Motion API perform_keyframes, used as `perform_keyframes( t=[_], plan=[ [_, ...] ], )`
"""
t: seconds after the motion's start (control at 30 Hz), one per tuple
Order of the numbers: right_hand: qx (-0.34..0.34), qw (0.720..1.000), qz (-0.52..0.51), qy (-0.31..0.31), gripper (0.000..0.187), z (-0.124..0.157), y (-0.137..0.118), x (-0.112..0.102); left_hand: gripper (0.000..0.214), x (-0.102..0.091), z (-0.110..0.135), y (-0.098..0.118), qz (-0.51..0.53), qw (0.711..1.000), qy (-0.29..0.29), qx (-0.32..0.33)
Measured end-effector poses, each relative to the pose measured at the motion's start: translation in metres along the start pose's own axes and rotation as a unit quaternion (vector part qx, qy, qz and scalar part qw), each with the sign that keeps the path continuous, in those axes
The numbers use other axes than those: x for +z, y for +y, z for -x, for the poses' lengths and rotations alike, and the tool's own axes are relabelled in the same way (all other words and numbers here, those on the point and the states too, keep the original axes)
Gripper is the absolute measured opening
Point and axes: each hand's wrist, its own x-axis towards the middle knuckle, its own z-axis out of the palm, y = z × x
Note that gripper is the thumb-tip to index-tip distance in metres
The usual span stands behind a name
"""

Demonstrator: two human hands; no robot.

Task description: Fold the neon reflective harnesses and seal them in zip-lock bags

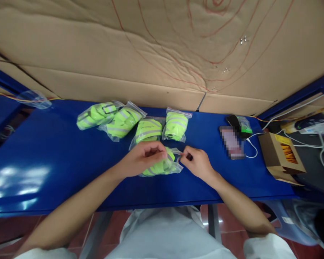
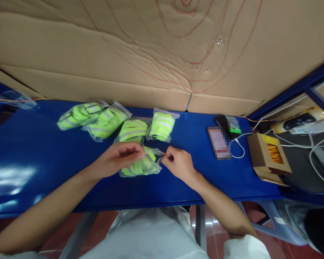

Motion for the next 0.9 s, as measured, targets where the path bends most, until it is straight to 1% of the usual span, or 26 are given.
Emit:
perform_keyframes(
  t=[0.07,0.13,0.17,0.23,0.3,0.33,0.37,0.4,0.43,0.47,0.53,0.57,0.6,0.67,0.73,0.8,0.9],
  plan=[
    [0.004,1.0,0.013,0.021,0.026,-0.001,0.0,-0.004,0.027,-0.001,0.0,0.0,-0.104,0.992,0.032,0.068],
    [-0.005,0.999,0.02,0.042,0.031,-0.001,-0.002,-0.007,0.018,0.002,-0.001,-0.005,-0.199,0.966,0.052,0.156],
    [-0.016,0.999,0.007,0.041,0.033,0.0,-0.004,-0.009,0.015,0.006,-0.002,-0.009,-0.226,0.952,0.06,0.195],
    [-0.041,0.998,-0.052,0.007,0.037,0.002,-0.007,-0.011,0.013,0.013,-0.004,-0.016,-0.245,0.934,0.084,0.245],
    [-0.056,0.993,-0.099,-0.039,0.032,0.004,-0.009,-0.011,0.014,0.018,-0.005,-0.021,-0.249,0.925,0.11,0.264],
    [-0.056,0.992,-0.099,-0.053,0.029,0.004,-0.009,-0.011,0.014,0.019,-0.005,-0.022,-0.252,0.922,0.118,0.27],
    [-0.051,0.993,-0.086,-0.061,0.029,0.004,-0.008,-0.011,0.012,0.019,-0.005,-0.022,-0.263,0.918,0.11,0.275],
    [-0.044,0.994,-0.069,-0.067,0.031,0.003,-0.007,-0.011,0.011,0.017,-0.005,-0.022,-0.285,0.913,0.089,0.277],
    [-0.037,0.995,-0.056,-0.076,0.033,0.002,-0.006,-0.011,0.017,0.015,-0.005,-0.02,-0.318,0.905,0.059,0.277],
    [-0.031,0.994,-0.054,-0.09,0.034,0.0,-0.004,-0.011,0.031,0.012,-0.004,-0.02,-0.358,0.893,0.025,0.272],
    [-0.026,0.988,-0.073,-0.131,0.037,-0.003,-0.001,-0.011,0.07,0.008,-0.005,-0.02,-0.437,0.862,-0.025,0.255],
    [-0.027,0.984,-0.083,-0.153,0.039,-0.004,0.001,-0.01,0.084,0.007,-0.005,-0.023,-0.465,0.849,-0.035,0.249],
    [-0.028,0.981,-0.09,-0.17,0.04,-0.004,0.002,-0.009,0.092,0.008,-0.006,-0.026,-0.482,0.84,-0.036,0.247],
    [-0.023,0.976,-0.106,-0.187,0.042,-0.004,0.004,-0.006,0.093,0.012,-0.008,-0.034,-0.495,0.829,-0.031,0.258],
    [-0.014,0.97,-0.149,-0.192,0.042,-0.004,0.005,-0.002,0.086,0.02,-0.009,-0.042,-0.496,0.82,-0.022,0.285],
    [-0.009,0.955,-0.215,-0.202,0.042,-0.005,0.004,0.002,0.079,0.027,-0.009,-0.048,-0.491,0.811,0.0,0.317],
    [-0.022,0.928,-0.301,-0.217,0.041,-0.008,-0.001,0.007,0.074,0.035,-0.01,-0.052,-0.478,0.803,0.036,0.353]
  ],
)
